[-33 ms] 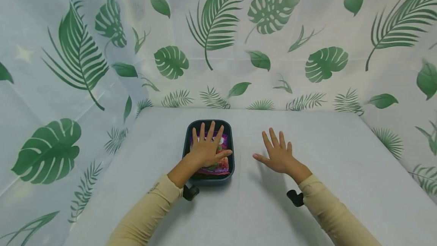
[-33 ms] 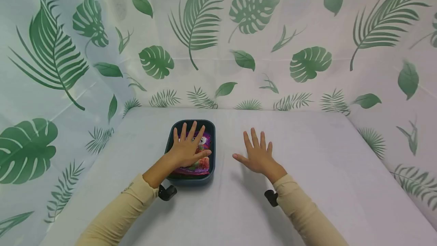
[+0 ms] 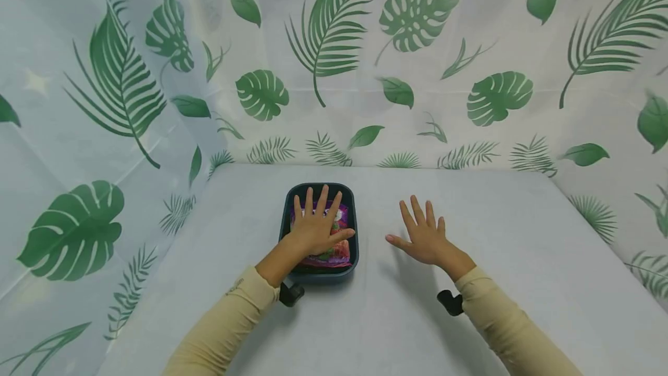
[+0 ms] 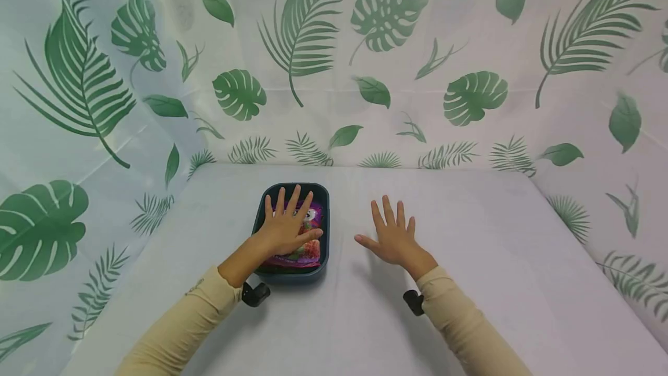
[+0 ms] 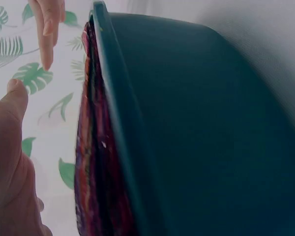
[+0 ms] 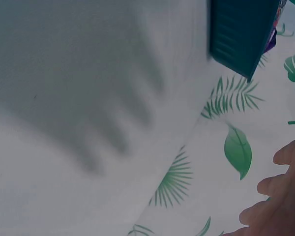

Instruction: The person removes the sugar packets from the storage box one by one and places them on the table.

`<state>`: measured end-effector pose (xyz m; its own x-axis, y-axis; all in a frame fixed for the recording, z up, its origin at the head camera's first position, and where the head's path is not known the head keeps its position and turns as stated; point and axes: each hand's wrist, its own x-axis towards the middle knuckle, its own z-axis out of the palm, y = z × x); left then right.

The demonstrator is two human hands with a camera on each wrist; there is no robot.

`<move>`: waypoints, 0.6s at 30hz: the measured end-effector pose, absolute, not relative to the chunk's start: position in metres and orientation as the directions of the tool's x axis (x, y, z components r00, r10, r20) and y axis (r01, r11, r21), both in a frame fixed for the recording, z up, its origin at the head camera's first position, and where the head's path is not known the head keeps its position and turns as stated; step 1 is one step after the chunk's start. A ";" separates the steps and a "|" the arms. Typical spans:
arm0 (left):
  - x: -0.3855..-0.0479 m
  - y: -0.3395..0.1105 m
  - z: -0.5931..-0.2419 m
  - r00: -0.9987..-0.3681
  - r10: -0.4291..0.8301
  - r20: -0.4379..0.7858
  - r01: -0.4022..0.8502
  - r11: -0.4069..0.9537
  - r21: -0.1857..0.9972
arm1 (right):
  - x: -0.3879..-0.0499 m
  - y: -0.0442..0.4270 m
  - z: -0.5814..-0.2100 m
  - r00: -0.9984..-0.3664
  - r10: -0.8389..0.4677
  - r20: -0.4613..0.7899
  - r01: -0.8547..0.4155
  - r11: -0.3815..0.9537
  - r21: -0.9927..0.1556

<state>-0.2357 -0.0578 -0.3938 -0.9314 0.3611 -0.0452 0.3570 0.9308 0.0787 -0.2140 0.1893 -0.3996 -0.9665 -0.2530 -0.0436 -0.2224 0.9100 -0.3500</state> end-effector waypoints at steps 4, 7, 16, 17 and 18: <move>-0.236 -0.064 -0.394 -0.931 0.363 -0.029 0.359 0.928 0.097 | -0.215 0.183 -0.400 -0.963 -0.267 -0.030 -0.237 0.898 -0.370; -0.238 -0.071 -0.391 -0.939 0.345 -0.006 0.341 0.930 0.139 | -0.217 0.175 -0.400 -0.957 -0.289 -0.007 -0.259 0.870 -0.420; -0.239 -0.104 -0.388 -0.958 0.286 -0.004 0.272 0.914 0.300 | -0.214 0.143 -0.397 -0.935 -0.348 -0.068 -0.206 0.689 -0.695; -0.239 -0.107 -0.389 -0.960 0.279 -0.009 0.263 0.915 0.307 | -0.215 0.140 -0.397 -0.932 -0.353 -0.080 -0.195 0.675 -0.711; -0.240 -0.109 -0.389 -0.963 0.270 -0.014 0.252 0.915 0.314 | -0.215 0.136 -0.396 -0.930 -0.357 -0.089 -0.185 0.663 -0.725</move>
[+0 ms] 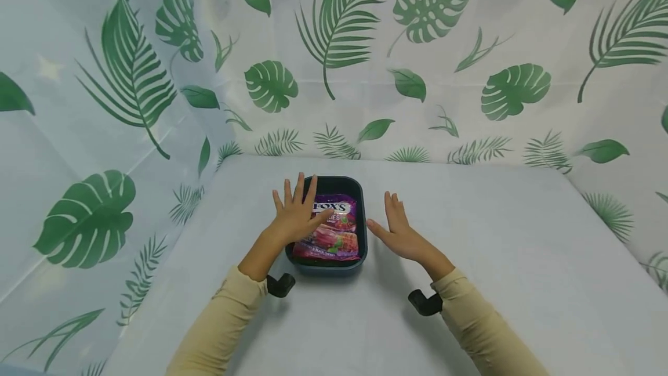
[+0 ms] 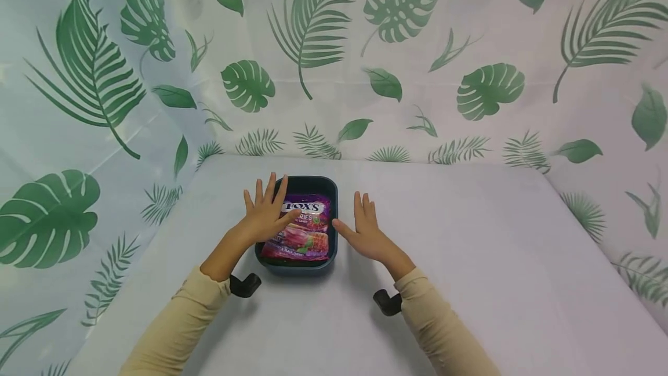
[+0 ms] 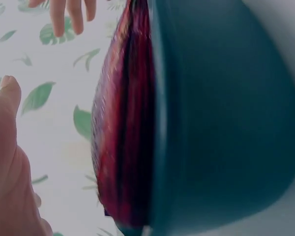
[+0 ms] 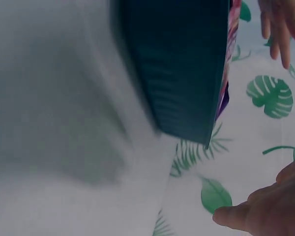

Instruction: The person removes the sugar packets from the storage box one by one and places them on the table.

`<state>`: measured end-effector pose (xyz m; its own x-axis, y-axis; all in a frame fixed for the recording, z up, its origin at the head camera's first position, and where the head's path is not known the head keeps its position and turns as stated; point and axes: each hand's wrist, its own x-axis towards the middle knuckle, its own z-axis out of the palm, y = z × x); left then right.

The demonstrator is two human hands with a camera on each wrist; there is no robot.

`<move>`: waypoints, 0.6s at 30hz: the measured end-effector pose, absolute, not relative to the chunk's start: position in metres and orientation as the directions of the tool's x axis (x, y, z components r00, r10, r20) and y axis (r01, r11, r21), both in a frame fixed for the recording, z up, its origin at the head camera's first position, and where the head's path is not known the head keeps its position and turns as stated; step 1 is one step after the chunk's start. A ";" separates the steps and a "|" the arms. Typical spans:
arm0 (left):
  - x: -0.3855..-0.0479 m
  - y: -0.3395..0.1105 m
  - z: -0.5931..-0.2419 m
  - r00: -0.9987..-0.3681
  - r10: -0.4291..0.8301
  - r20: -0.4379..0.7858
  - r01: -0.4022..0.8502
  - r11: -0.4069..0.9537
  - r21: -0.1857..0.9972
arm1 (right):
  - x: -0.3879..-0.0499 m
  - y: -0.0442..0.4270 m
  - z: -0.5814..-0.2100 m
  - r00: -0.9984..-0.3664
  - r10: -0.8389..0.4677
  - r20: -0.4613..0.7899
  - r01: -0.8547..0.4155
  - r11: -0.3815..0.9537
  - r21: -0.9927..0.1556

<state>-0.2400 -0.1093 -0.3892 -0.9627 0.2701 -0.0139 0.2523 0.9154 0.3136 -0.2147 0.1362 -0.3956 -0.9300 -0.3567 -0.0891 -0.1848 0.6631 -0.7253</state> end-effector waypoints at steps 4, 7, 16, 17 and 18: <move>-0.240 -0.119 -0.394 -0.973 0.226 -0.044 0.189 0.895 0.403 | -0.213 0.123 -0.393 -0.926 -0.358 -0.120 -0.139 0.618 -0.774; -0.240 -0.125 -0.400 -0.978 0.192 -0.079 0.124 0.846 0.518 | -0.212 0.115 -0.391 -0.923 -0.358 -0.141 -0.095 0.566 -0.819; -0.238 -0.142 -0.432 -0.968 0.234 -0.091 0.043 0.513 0.858 | -0.209 0.099 -0.388 -0.904 -0.387 -0.183 0.023 0.383 -0.923; -0.238 -0.143 -0.437 -0.968 0.233 -0.089 0.035 0.479 0.877 | -0.209 0.098 -0.388 -0.903 -0.391 -0.178 0.025 0.366 -0.930; -0.238 -0.144 -0.441 -0.970 0.229 -0.081 0.030 0.445 0.895 | -0.209 0.097 -0.389 -0.902 -0.394 -0.174 0.031 0.342 -0.939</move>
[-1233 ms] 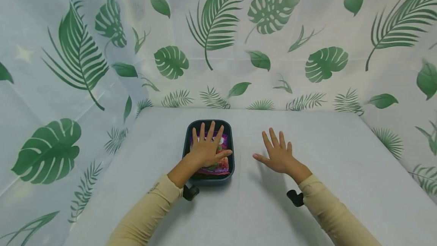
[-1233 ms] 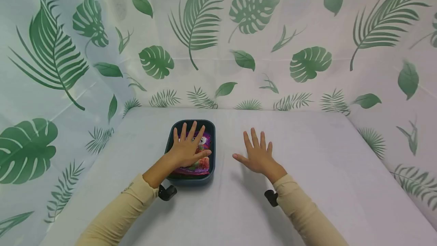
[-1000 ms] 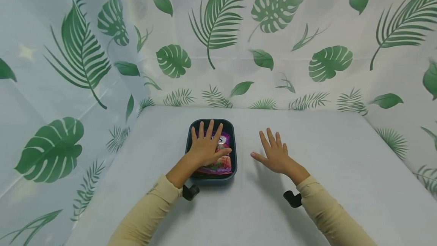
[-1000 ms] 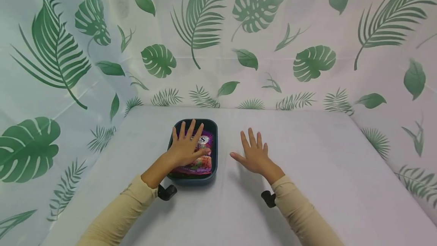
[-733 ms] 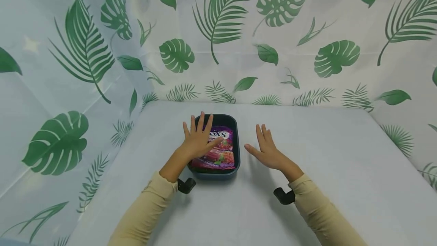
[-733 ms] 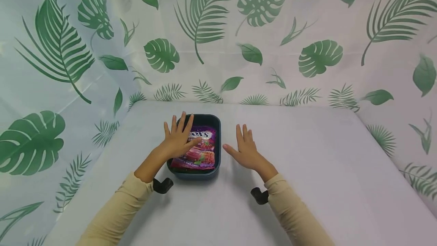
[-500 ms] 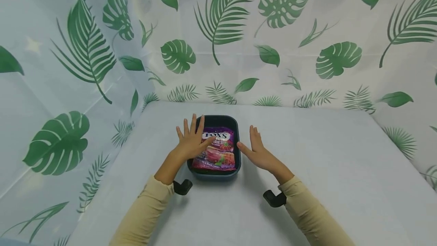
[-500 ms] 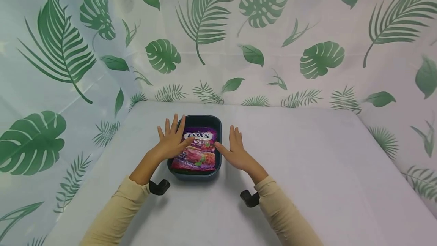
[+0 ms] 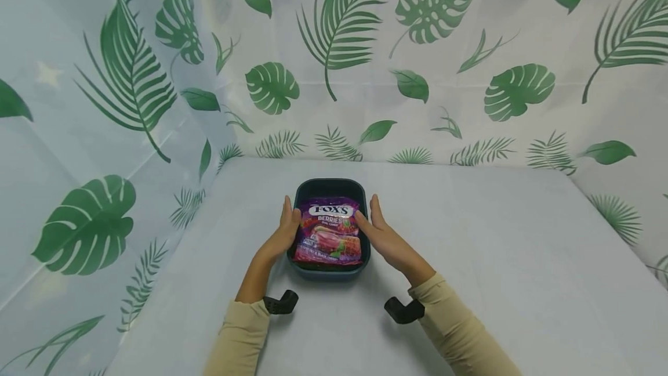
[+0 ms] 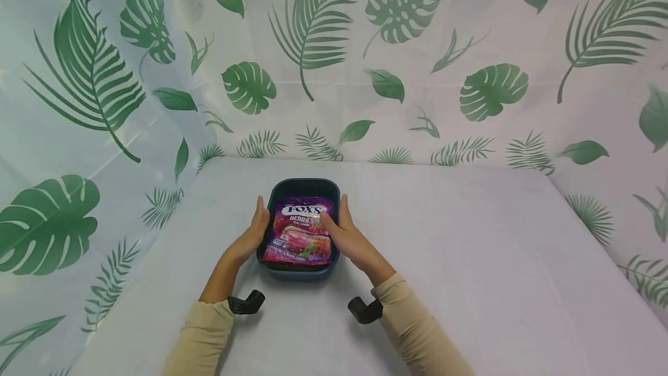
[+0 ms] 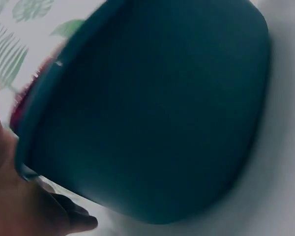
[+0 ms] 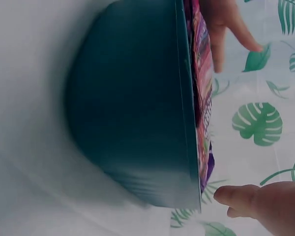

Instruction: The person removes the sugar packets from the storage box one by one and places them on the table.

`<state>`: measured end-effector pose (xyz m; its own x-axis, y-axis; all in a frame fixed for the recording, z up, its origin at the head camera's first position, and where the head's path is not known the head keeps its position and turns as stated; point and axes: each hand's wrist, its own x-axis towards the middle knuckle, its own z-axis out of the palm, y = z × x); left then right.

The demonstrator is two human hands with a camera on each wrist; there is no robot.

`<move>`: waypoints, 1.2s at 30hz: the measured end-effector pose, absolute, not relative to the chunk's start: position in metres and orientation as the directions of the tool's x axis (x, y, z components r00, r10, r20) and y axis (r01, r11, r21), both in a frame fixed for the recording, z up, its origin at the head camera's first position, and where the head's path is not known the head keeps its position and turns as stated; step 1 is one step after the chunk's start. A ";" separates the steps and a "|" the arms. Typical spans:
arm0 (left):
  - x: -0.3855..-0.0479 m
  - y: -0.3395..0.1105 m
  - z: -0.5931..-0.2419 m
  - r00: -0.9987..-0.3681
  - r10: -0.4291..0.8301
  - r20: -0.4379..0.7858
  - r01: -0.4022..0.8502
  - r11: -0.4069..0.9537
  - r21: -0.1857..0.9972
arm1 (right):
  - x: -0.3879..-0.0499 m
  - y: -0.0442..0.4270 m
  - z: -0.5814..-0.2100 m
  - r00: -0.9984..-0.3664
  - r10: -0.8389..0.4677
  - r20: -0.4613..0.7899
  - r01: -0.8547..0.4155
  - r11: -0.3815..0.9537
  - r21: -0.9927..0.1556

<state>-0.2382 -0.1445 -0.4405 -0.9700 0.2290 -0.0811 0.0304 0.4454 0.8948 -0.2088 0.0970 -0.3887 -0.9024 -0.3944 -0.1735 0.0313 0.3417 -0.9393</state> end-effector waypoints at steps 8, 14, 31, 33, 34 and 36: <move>-0.237 -0.146 -0.465 -0.988 0.141 -0.054 -0.020 0.229 0.973 | -0.213 0.090 -0.396 -0.885 -0.436 -0.162 0.090 0.182 -0.979; -0.239 -0.146 -0.476 -0.992 0.109 -0.063 -0.045 0.160 0.986 | -0.215 0.083 -0.399 -0.890 -0.417 -0.185 0.122 0.174 -0.977; -0.238 -0.146 -0.480 -0.984 0.144 -0.105 -0.088 0.123 0.989 | -0.214 0.074 -0.403 -0.880 -0.427 -0.210 0.173 0.122 -0.977; -0.238 -0.146 -0.481 -0.983 0.145 -0.115 -0.098 0.119 0.988 | -0.215 0.075 -0.404 -0.878 -0.414 -0.240 0.205 0.127 -0.971; -0.238 -0.146 -0.481 -0.983 0.144 -0.117 -0.100 0.119 0.988 | -0.215 0.075 -0.405 -0.877 -0.407 -0.256 0.223 0.129 -0.966; -0.238 -0.147 -0.481 -0.982 0.142 -0.123 -0.107 0.116 0.988 | -0.216 0.075 -0.406 -0.871 -0.406 -0.276 0.248 0.121 -0.961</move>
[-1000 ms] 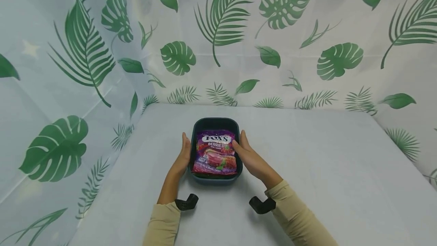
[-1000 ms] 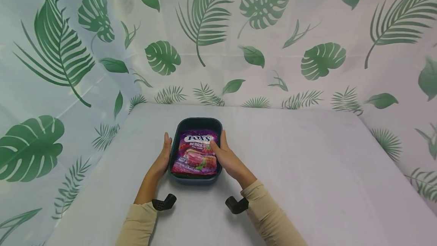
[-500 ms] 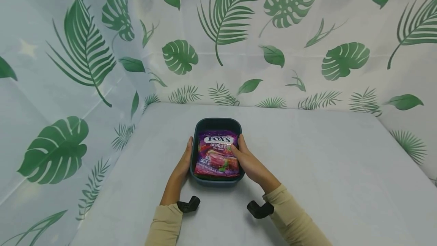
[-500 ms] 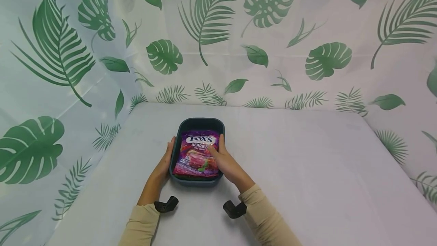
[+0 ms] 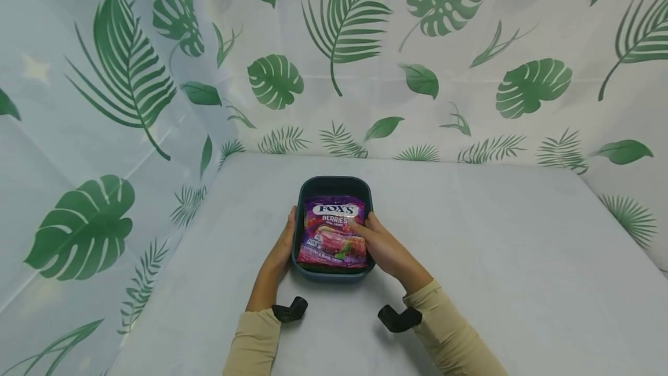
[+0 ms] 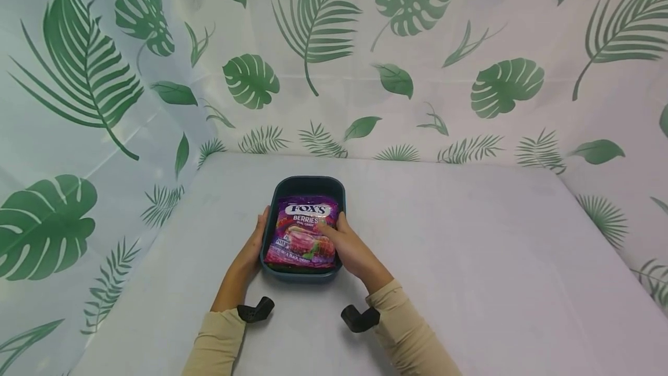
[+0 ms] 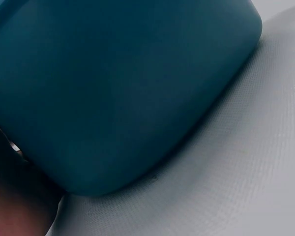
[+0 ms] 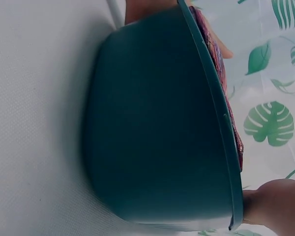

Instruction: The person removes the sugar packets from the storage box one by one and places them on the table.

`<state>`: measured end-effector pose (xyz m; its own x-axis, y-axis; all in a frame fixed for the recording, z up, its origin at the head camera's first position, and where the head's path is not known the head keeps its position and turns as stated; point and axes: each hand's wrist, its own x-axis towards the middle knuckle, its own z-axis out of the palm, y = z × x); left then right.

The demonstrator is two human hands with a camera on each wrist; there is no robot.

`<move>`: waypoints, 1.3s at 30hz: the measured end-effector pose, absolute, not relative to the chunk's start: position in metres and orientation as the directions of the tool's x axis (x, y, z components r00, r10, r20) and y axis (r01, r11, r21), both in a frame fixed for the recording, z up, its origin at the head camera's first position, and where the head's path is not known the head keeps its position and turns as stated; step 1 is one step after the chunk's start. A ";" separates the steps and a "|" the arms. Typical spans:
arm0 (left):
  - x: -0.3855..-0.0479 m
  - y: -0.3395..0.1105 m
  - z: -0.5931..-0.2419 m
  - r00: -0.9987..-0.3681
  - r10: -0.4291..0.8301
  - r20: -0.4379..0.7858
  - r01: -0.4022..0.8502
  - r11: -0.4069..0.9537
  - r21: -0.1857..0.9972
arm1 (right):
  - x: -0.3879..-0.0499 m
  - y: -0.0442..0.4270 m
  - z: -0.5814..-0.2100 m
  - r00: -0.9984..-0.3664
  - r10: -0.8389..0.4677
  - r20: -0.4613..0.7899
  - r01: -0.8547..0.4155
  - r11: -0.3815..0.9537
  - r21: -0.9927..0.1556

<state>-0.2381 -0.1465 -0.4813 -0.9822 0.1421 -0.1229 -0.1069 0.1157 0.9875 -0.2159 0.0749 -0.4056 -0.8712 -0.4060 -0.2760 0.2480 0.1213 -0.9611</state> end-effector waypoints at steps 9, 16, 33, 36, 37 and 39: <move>-0.238 -0.146 -0.480 -0.982 0.142 -0.121 -0.107 0.101 0.989 | -0.217 0.076 -0.407 -0.865 -0.414 -0.285 0.261 0.115 -0.958; -0.239 -0.146 -0.481 -0.980 0.144 -0.135 -0.121 0.108 0.987 | -0.213 0.072 -0.406 -0.879 -0.414 -0.237 0.173 0.186 -0.967; -0.238 -0.146 -0.480 -0.979 0.147 -0.139 -0.127 0.086 0.988 | -0.212 0.067 -0.409 -0.882 -0.414 -0.226 0.169 0.172 -0.971; -0.238 -0.146 -0.478 -0.975 0.157 -0.157 -0.146 0.081 0.986 | -0.212 0.067 -0.412 -0.884 -0.407 -0.228 0.175 0.163 -0.971; -0.238 -0.146 -0.476 -0.973 0.161 -0.164 -0.153 0.079 0.985 | -0.213 0.067 -0.413 -0.886 -0.404 -0.228 0.178 0.157 -0.971; -0.234 -0.146 -0.467 -0.973 0.166 -0.161 -0.149 0.083 0.985 | -0.213 0.066 -0.415 -0.890 -0.393 -0.230 0.191 0.135 -0.972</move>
<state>-0.2339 -0.1455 -0.4673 -0.9728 0.1661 -0.1612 -0.1492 0.0828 0.9853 -0.2132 0.0661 -0.4151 -0.8904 -0.3929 -0.2297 0.1913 0.1349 -0.9722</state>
